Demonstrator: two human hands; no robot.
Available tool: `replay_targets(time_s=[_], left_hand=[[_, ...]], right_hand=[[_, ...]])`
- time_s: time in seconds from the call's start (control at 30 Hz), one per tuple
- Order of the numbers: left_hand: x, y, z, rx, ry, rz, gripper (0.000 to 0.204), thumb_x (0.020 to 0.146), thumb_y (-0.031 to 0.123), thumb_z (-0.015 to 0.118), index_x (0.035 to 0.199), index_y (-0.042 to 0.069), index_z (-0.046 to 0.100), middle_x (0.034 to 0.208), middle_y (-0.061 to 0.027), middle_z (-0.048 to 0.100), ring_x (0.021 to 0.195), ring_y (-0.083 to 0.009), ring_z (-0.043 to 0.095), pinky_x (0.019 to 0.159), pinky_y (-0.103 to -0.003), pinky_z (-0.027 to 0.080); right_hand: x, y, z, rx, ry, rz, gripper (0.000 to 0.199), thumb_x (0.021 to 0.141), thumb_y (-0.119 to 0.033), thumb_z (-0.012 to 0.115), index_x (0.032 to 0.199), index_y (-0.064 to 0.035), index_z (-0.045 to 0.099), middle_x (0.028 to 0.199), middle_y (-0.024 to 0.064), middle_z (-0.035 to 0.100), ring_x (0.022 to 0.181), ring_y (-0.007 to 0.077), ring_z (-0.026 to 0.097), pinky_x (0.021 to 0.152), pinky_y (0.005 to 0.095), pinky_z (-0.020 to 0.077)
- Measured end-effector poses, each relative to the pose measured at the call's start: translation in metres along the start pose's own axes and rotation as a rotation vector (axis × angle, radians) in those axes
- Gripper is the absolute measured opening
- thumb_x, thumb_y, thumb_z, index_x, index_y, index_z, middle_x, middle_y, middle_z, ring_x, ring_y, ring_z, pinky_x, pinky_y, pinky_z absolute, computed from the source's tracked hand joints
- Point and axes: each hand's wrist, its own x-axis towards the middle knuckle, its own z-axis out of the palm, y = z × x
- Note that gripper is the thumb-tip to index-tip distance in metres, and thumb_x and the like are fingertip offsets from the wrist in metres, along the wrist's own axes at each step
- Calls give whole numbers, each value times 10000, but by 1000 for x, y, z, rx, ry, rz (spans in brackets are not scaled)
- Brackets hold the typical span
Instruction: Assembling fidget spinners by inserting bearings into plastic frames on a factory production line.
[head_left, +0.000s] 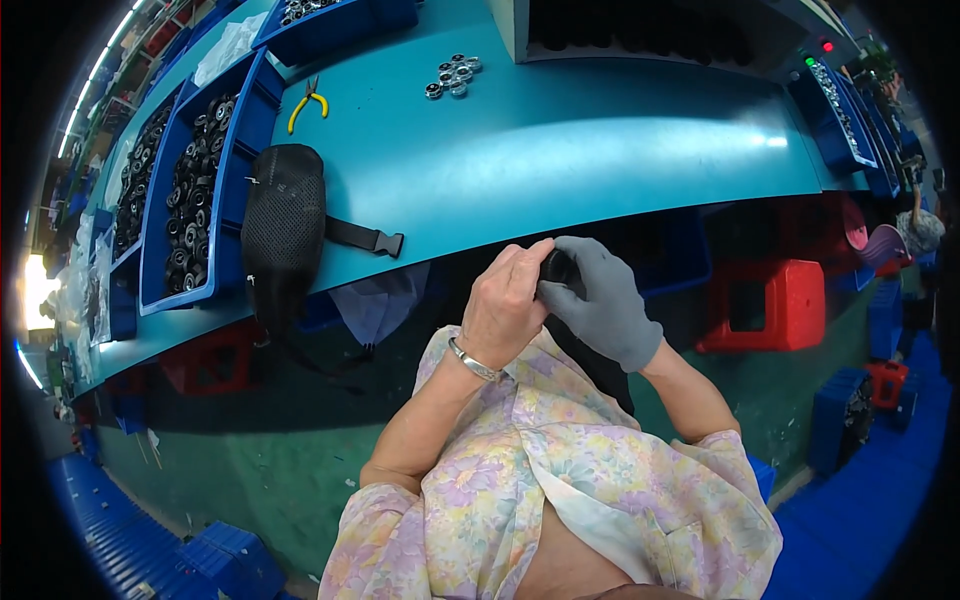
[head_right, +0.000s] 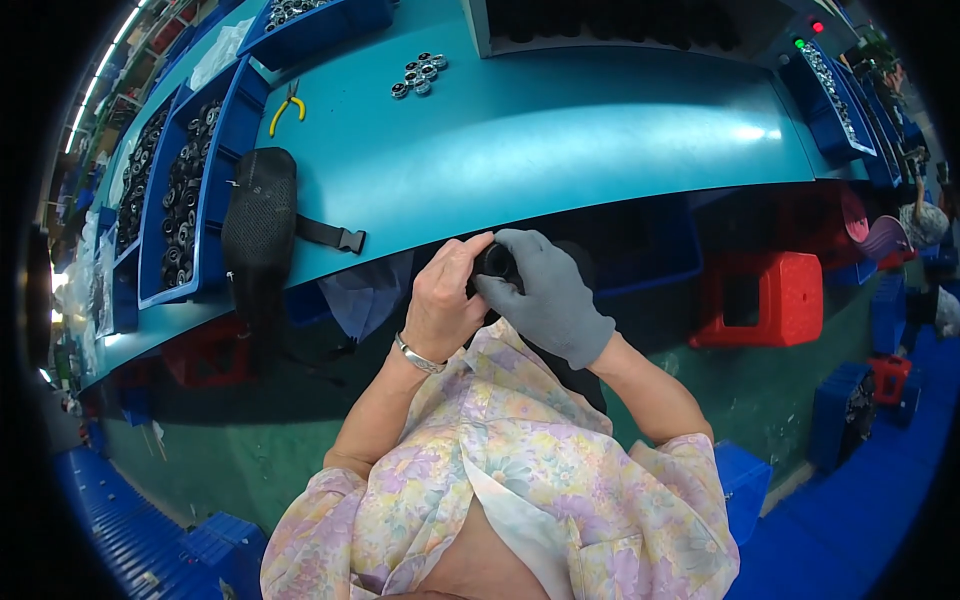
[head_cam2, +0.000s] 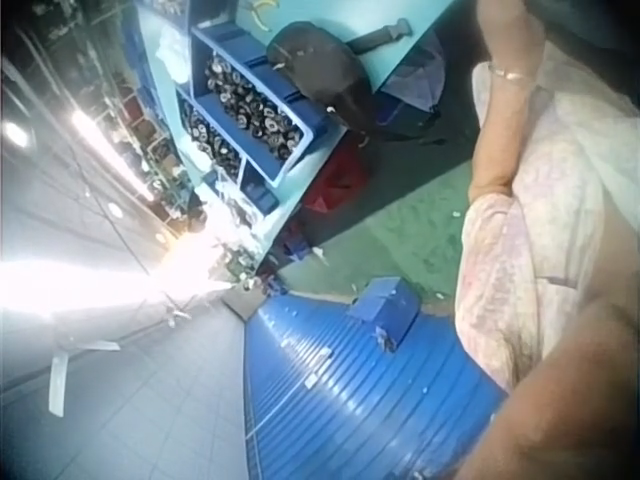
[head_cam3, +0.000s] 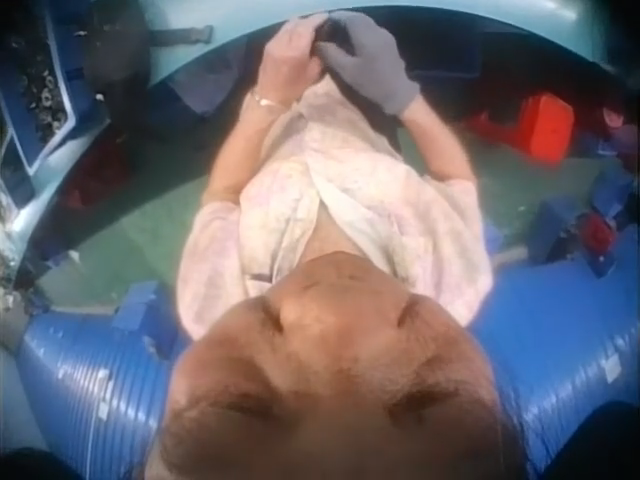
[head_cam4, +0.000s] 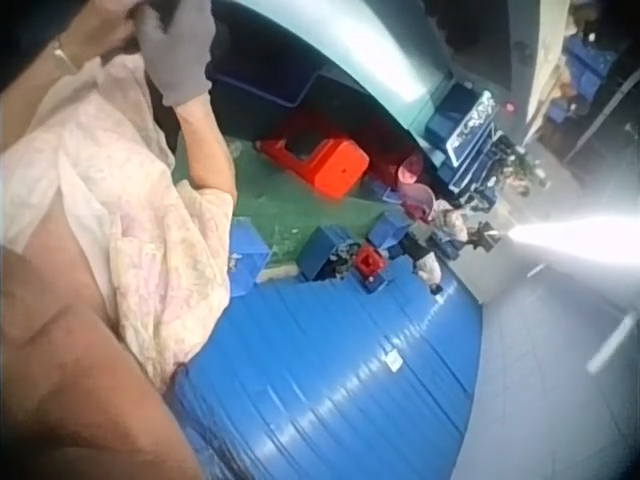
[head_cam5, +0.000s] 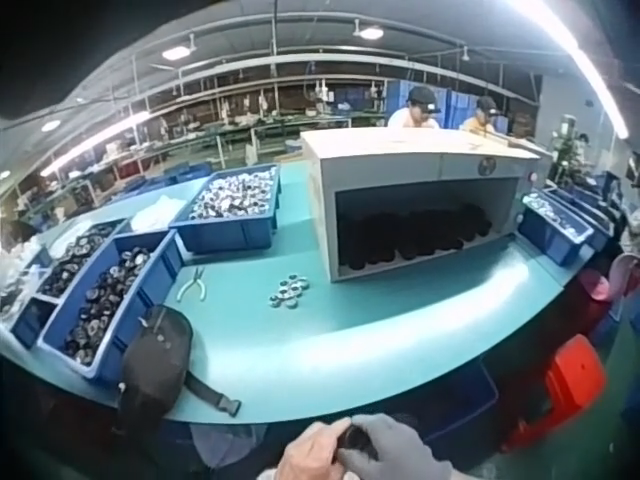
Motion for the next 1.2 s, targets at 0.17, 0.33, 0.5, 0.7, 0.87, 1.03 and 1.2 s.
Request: replay_targets(time_s=[0.17,0.33,0.5,0.7,0.87,1.03,1.2], left_hand=[[-2,11,-9,-218,-50,-195,574,614,-38,777,1154,37,599,833,-86,559,744,-206,588,651,-296,507],[-4,12,-12,-317,-17,-232,617,598,21,843,1166,41,603,983,-86,543,752,-189,575,651,-294,503],[-4,17,-17,-342,-29,-276,641,591,88,882,1168,47,607,1059,-94,533,775,-175,566,655,-284,497],[-9,8,-13,-327,25,-250,575,628,144,876,1134,40,623,1023,-93,549,754,-167,565,604,-269,484],[-15,0,-12,-285,-1,-234,534,632,127,843,1082,-7,589,974,-130,545,865,-296,556,722,-356,485],[-13,0,-14,-238,9,-166,587,609,139,858,1110,-5,586,1056,-131,531,938,-304,538,776,-357,480],[-17,-4,-14,-338,29,-190,630,615,131,869,1165,28,581,1119,-119,539,933,-277,562,759,-325,501]], right_hand=[[-7,10,5,450,-88,220,241,867,-81,597,1090,4,564,972,88,611,800,133,582,695,287,488],[-9,10,9,799,-145,344,211,902,-89,523,1085,7,565,962,56,595,871,108,544,764,266,466],[-12,12,17,1145,-190,416,235,933,-142,482,1090,17,555,987,57,583,883,121,546,796,268,463],[-15,11,29,1433,-286,453,315,972,-262,455,1119,1,548,1032,69,570,920,132,547,820,276,463],[-14,-3,31,1430,-144,632,325,991,-289,414,1102,-11,541,1003,62,564,914,146,543,829,275,460],[-14,17,35,1433,-280,464,352,1017,-321,388,1104,-13,533,1004,74,566,915,158,544,834,286,461],[-16,12,42,1550,-240,528,336,1026,-304,362,1102,-21,527,987,69,560,909,157,536,834,284,456]])
